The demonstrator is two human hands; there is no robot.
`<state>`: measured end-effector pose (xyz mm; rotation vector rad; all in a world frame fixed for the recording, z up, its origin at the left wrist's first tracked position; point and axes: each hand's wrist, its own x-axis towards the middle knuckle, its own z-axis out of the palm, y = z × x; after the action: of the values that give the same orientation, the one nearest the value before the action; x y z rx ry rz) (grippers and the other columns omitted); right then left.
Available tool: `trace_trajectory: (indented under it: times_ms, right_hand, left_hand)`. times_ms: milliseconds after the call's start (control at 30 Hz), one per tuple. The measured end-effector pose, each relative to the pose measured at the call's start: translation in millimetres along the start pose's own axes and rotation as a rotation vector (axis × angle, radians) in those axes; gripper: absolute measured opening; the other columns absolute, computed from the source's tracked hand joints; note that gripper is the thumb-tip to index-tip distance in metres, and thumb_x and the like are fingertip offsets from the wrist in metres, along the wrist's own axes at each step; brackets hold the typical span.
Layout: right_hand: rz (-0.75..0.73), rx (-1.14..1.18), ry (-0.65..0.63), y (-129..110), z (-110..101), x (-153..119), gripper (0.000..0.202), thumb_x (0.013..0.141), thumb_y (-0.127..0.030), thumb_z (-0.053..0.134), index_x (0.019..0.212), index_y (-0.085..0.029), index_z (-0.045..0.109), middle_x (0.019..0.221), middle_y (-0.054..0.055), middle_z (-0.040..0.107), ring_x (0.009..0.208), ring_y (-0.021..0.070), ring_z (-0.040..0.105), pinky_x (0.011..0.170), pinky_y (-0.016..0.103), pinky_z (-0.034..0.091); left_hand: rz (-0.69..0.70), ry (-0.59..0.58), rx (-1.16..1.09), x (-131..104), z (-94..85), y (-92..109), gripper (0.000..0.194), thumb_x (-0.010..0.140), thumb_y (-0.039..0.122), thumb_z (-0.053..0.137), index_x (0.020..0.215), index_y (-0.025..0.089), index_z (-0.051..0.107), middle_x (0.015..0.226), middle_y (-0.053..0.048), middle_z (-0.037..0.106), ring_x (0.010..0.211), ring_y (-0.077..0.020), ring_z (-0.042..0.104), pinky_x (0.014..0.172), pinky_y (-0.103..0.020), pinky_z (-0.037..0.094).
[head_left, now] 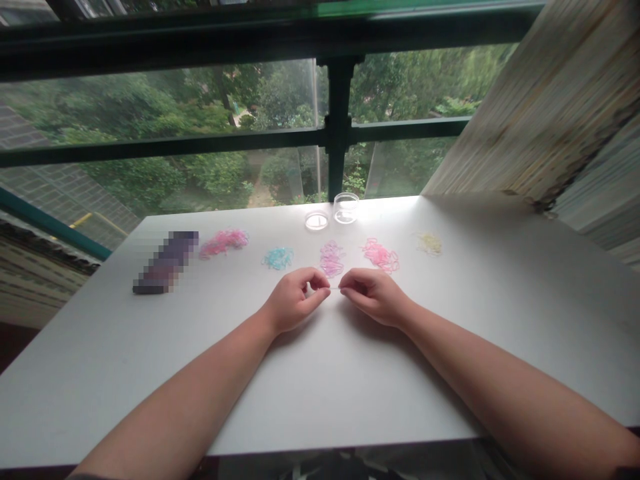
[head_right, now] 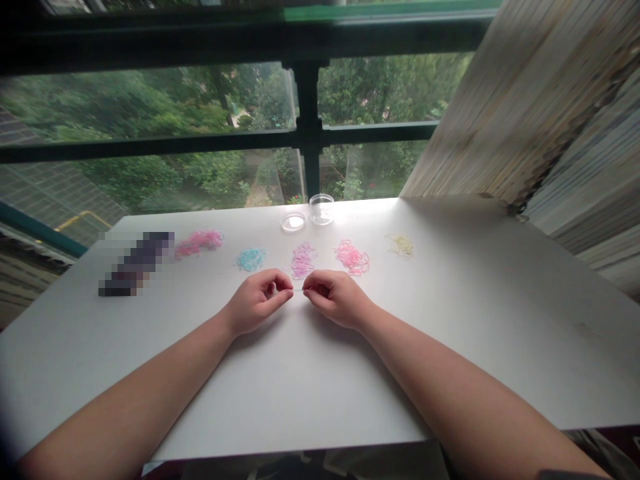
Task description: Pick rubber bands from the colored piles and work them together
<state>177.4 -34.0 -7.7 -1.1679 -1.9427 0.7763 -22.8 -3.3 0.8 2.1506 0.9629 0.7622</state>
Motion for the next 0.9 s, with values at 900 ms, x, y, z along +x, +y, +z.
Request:
trace_trajectory:
  times_ms: [900]
  right_hand:
    - [0.024, -0.040, -0.059, -0.9, -2.1, -2.0, 0.006, 0.082, -0.020, 0.049, 0.079, -0.019, 0.055, 0.062, -0.002, 0.051, 0.055, 0.0106, 0.045, 0.054, 0.023, 0.036]
  left_hand:
    - [-0.172, 0.334, 0.455, 9.0, -60.0, -66.9, 0.011, 0.073, 0.022, 0.055, 0.078, 0.018, 0.064, 0.079, -0.003, 0.065, 0.076, -0.0165, 0.058, 0.073, -0.029, 0.046]
